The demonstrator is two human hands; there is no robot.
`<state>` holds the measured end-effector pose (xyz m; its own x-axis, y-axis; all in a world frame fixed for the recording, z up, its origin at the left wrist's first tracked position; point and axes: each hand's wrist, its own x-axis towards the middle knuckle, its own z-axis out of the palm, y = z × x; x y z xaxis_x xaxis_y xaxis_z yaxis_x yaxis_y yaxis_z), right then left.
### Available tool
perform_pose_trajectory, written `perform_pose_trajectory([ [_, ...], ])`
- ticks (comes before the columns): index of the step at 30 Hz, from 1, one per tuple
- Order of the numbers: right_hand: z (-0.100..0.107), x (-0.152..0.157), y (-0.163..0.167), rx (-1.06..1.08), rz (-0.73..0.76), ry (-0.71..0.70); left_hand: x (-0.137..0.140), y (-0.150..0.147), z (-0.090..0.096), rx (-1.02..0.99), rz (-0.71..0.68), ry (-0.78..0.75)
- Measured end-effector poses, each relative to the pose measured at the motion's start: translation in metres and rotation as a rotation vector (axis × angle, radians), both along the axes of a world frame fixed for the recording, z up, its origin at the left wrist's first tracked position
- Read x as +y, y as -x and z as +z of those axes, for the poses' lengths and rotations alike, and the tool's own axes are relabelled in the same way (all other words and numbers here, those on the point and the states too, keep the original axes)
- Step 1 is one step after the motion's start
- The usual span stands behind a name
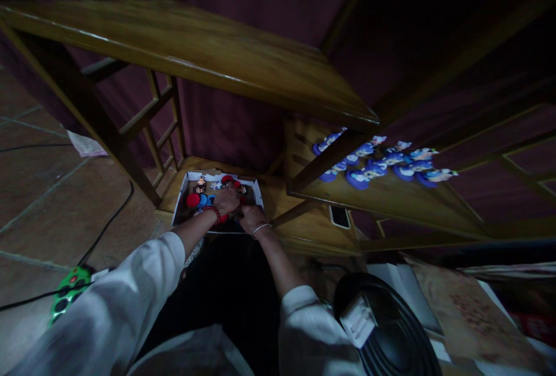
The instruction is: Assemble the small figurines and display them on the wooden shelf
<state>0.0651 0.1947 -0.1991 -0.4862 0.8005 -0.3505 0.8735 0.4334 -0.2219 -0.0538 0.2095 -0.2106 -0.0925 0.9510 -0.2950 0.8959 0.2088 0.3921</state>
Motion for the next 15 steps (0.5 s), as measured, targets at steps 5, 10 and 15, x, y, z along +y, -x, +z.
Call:
perform_pose_trajectory([
  [5, 0.000, 0.000, 0.001, -0.035, -0.026, 0.009, -0.002, -0.005, -0.006, -0.110, 0.004, -0.047],
  [10, 0.002, -0.001, 0.001, -0.039, -0.027, -0.008, -0.004, -0.005, -0.008, -0.170, -0.002, -0.015],
  [15, 0.005, -0.002, 0.001, -0.031, -0.003, -0.010, -0.003, -0.003, -0.012, -0.200, -0.071, 0.017],
])
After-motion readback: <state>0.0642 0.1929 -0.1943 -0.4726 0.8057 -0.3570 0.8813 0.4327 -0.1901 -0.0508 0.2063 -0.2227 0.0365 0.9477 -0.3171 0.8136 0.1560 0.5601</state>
